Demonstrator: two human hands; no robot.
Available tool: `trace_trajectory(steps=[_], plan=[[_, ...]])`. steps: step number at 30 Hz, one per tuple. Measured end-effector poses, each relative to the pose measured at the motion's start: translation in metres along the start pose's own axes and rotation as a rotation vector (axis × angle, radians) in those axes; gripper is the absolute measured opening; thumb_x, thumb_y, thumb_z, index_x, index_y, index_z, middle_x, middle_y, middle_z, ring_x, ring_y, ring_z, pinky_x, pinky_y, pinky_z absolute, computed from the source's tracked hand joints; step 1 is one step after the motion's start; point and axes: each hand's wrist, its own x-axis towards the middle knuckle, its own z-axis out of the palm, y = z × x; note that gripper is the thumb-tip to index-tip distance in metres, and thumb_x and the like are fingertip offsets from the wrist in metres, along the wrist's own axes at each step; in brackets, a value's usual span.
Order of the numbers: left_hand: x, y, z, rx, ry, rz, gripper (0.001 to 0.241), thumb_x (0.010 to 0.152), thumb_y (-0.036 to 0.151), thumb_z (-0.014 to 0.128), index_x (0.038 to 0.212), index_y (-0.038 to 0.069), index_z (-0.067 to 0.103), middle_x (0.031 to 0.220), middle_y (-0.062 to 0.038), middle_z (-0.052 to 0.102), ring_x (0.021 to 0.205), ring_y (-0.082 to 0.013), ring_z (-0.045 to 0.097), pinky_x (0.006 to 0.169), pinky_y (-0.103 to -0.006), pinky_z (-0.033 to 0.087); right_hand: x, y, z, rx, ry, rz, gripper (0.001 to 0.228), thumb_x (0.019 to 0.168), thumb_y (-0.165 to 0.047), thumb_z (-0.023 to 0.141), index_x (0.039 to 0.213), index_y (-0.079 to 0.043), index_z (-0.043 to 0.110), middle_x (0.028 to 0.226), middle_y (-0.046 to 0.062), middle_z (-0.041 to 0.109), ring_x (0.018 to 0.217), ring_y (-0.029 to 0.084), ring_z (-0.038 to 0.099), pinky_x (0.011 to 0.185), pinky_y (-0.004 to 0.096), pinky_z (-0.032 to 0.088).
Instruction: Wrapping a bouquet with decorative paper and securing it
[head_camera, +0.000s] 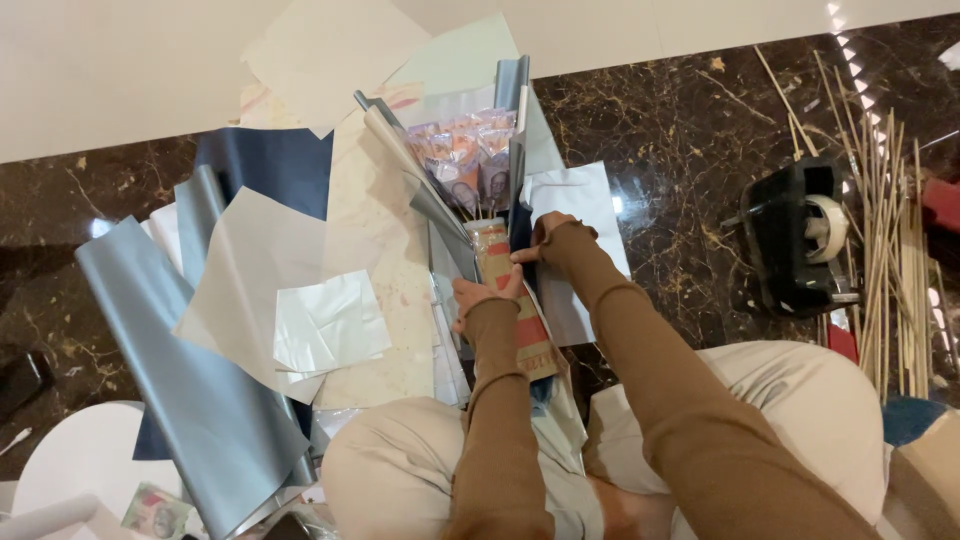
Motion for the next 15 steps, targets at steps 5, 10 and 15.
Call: trace_trajectory(steps=[5, 10, 15], plan=[[0.004, 0.001, 0.0, -0.011, -0.011, -0.013, 0.098, 0.068, 0.083, 0.067, 0.125, 0.008, 0.041, 0.132, -0.017, 0.06, 0.114, -0.0398, 0.067, 0.107, -0.0591, 0.038, 0.097, 0.073, 0.078, 0.406, -0.088, -0.07, 0.046, 0.079, -0.048, 0.085, 0.101, -0.011, 0.073, 0.092, 0.008, 0.076, 0.094, 0.024, 0.07, 0.089, 0.036, 0.053], [0.008, 0.0, 0.006, 0.016, -0.02, -0.029, 0.105, 0.065, 0.087, 0.066, 0.128, 0.008, 0.039, 0.138, -0.015, 0.059, 0.118, -0.0382, 0.066, 0.107, -0.0582, 0.038, 0.094, 0.081, 0.086, 0.513, 0.048, -0.084, 0.043, 0.075, -0.05, 0.091, 0.094, -0.016, 0.072, 0.077, 0.0, 0.073, 0.076, 0.016, 0.072, 0.08, 0.031, 0.056], [0.007, -0.001, 0.002, -0.02, -0.02, -0.018, 0.1, 0.069, 0.079, 0.068, 0.13, 0.005, 0.04, 0.14, -0.018, 0.057, 0.117, -0.0399, 0.065, 0.105, -0.0588, 0.038, 0.051, 0.057, 0.073, 0.467, 0.13, -0.042, 0.058, 0.066, -0.06, 0.092, 0.09, -0.015, 0.065, 0.077, 0.0, 0.067, 0.084, 0.022, 0.071, 0.085, 0.037, 0.054]])
